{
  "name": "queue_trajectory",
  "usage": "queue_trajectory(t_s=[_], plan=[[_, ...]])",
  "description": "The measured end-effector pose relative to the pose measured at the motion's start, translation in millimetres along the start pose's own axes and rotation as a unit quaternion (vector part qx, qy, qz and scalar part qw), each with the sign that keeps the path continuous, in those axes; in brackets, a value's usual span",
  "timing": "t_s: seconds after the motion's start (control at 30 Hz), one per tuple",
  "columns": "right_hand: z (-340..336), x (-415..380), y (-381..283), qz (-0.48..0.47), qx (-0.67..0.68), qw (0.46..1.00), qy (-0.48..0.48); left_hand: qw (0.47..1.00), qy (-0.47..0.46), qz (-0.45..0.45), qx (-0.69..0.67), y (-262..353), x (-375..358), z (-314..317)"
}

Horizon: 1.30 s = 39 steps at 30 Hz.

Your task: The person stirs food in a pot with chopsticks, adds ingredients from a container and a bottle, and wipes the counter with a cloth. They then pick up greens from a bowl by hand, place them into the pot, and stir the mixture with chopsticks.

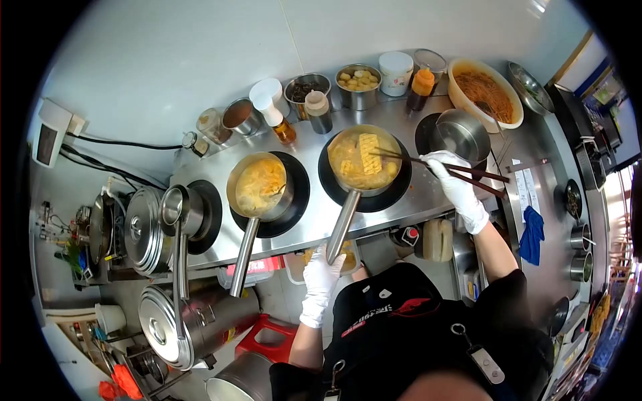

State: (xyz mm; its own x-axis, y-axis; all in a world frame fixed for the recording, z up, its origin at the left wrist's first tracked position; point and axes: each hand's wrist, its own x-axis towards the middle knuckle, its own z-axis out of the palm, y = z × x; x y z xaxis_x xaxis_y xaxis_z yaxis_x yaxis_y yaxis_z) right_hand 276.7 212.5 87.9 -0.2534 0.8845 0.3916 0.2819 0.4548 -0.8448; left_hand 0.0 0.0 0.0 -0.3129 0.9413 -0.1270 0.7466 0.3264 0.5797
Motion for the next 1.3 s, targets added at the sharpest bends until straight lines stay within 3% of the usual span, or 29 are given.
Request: queue_trajectory(t_s=[0.07, 0.1, 0.17, 0.3, 0.37, 0.4, 0.43, 0.53, 0.57, 0.63, 0.67, 0.7, 0.73, 0.77, 0.83, 0.93, 1.1, 1.17, 1.3], plan=[[-3, -4, -2, -0.01, -0.013, 0.999, -0.027, 0.999, 0.03, 0.001, -0.031, 11, -2, 13], [49, -13, -7, 0.074, 0.064, 0.995, -0.023, 0.999, 0.034, 0.001, 0.014, -19, 3, -22], [51, -14, -8, 0.041, 0.022, 0.997, -0.057, 0.999, 0.035, -0.003, -0.004, -13, 9, -11], [32, -10, 1, 0.073, 0.023, 0.995, -0.062, 0.999, 0.043, -0.009, -0.016, -5, 6, -7], [21, -4, 0, 0.056, -0.045, 0.994, -0.076, 0.991, 0.109, 0.067, -0.031, -4, 4, -8], [20, -7, -4, 0.056, -0.027, 0.995, -0.073, 0.969, 0.219, 0.108, 0.046, 12, 3, -15], [19, -9, -9, 0.054, -0.008, 0.996, -0.069, 0.956, 0.269, 0.114, 0.031, 26, -3, -17], [15, -9, -5, 0.036, -0.017, 0.996, -0.083, 0.924, 0.217, 0.286, -0.129, 37, -19, 27], [15, -9, 1, 0.022, -0.028, 0.995, -0.09, 0.936, 0.141, 0.265, -0.183, 46, -18, 54], [13, -11, 11, 0.021, -0.011, 0.997, -0.07, 0.958, -0.075, 0.07, -0.267, 35, -6, 140], [12, -13, 17, 0.038, -0.002, 0.996, -0.075, 0.876, -0.213, -0.098, -0.423, 27, 6, 178], [11, -14, 21, 0.055, 0.007, 0.995, -0.08, 0.81, -0.262, -0.176, -0.495, 3, 26, 232], [8, -15, 17, 0.059, -0.003, 0.995, -0.082, 0.817, -0.24, -0.218, -0.477, 8, 36, 241], [7, -16, 19, 0.041, 0.018, 0.996, -0.082, 0.788, -0.174, -0.303, -0.507, 9, 47, 260], [5, -18, 19, 0.056, 0.027, 0.994, -0.087, 0.706, -0.117, -0.358, -0.6, 17, 60, 270], [3, -19, 15, 0.027, 0.006, 0.995, -0.097, 0.633, -0.09, -0.366, -0.676, 26, 64, 282], [5, -18, 10, 0.012, 0.002, 0.991, -0.132, 0.617, -0.057, -0.38, -0.687, 27, 63, 291], [8, -17, 8, -0.045, -0.06, 0.988, -0.138, 0.627, -0.064, -0.382, -0.676, 25, 64, 294], [9, -15, -8, -0.038, -0.069, 0.982, -0.172, 0.632, -0.07, -0.381, -0.672, 25, 61, 291]])
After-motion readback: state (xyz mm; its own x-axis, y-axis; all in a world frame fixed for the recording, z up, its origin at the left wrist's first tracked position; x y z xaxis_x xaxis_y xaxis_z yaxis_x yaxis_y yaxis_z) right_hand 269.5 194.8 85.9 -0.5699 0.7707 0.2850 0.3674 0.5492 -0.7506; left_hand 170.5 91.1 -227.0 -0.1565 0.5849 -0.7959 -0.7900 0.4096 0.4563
